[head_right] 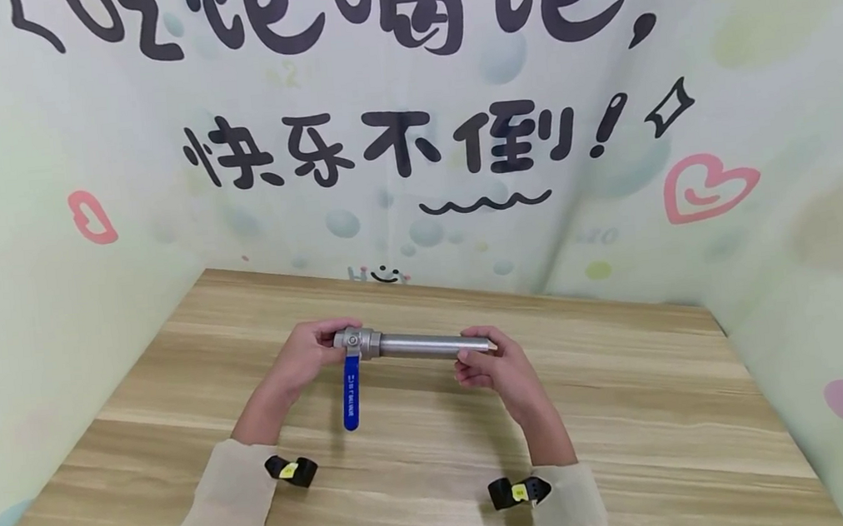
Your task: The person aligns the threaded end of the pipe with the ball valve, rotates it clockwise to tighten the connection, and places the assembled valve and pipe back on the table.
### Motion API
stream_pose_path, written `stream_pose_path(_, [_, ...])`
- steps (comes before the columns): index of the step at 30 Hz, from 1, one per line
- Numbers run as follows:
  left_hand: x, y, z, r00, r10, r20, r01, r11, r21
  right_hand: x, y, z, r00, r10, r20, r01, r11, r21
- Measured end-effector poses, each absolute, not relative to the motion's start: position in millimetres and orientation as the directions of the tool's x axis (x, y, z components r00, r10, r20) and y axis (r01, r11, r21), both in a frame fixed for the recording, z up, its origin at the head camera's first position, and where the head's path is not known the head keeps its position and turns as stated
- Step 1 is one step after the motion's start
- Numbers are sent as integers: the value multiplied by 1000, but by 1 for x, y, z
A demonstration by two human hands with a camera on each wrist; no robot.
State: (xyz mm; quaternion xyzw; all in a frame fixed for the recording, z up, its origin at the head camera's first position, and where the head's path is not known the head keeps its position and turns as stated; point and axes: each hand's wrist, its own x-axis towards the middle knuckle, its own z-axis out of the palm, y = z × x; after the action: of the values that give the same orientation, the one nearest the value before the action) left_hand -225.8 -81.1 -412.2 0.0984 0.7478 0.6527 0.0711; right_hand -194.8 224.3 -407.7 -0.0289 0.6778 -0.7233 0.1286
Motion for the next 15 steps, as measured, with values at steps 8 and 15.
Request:
stream_pose_path(8, [-226, -82, -412, -970, 241, 8, 38, 117, 992, -196, 224, -409, -962, -222, -157, 166, -23, -986])
stream_pose_path(15, [-225, -82, -411, -969, 245, 17, 46, 111, 993, -197, 225, -408, -960, -228, -162, 171, -18, -985])
